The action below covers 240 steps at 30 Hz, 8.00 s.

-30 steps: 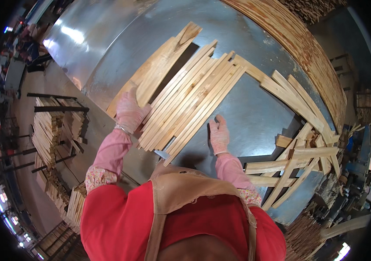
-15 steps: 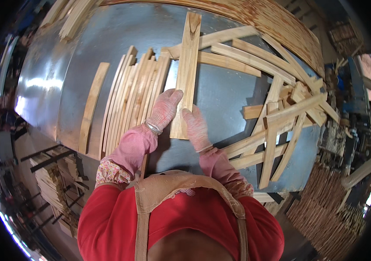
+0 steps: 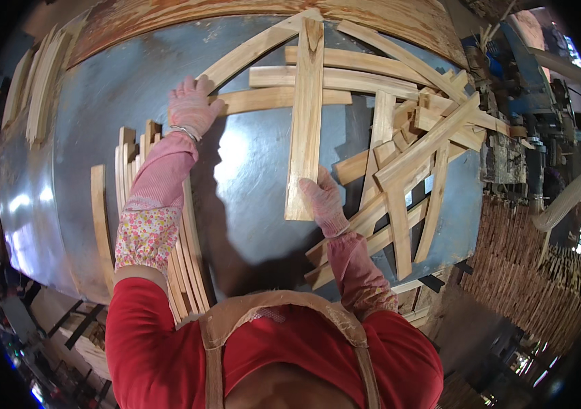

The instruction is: The person sorts thin wooden slats on a metal table, picking them up from a scattered pile and arranging them into a neat stack. They handle the wood pieces by hand, aligning them and occasionally moving the stack to make space for more pieces.

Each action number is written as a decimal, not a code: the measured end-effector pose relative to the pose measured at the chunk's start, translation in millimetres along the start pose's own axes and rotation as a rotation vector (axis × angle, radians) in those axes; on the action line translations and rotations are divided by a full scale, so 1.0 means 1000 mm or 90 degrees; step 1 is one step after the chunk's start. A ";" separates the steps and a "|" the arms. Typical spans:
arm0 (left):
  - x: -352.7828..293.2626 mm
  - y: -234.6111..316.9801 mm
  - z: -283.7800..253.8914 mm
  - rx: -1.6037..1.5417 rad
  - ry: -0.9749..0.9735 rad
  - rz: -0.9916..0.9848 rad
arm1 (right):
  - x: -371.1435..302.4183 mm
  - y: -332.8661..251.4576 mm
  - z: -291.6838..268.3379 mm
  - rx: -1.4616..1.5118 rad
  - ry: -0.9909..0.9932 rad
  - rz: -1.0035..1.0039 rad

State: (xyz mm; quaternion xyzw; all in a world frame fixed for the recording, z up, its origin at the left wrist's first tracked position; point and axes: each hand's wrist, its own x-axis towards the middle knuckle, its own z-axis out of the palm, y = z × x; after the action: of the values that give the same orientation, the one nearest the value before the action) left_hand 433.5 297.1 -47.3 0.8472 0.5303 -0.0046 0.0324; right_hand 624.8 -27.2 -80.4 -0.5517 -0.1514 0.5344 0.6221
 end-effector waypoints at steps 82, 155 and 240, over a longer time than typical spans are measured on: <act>-0.209 0.022 0.064 -1.043 -0.474 -0.265 | -0.022 0.058 0.070 -0.765 -0.283 -0.441; -0.241 0.012 -0.037 -0.358 -0.144 0.093 | 0.051 -0.036 0.107 -0.247 -0.019 0.023; -0.307 0.031 0.021 -0.986 -0.529 -0.147 | -0.154 0.050 0.077 -0.600 0.056 -0.214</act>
State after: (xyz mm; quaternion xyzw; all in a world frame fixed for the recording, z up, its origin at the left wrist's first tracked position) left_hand 327.9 6.3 -53.3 0.4583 0.4120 0.0453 0.7862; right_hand 481.3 -123.8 -34.7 -0.7628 -0.4368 0.2768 0.3882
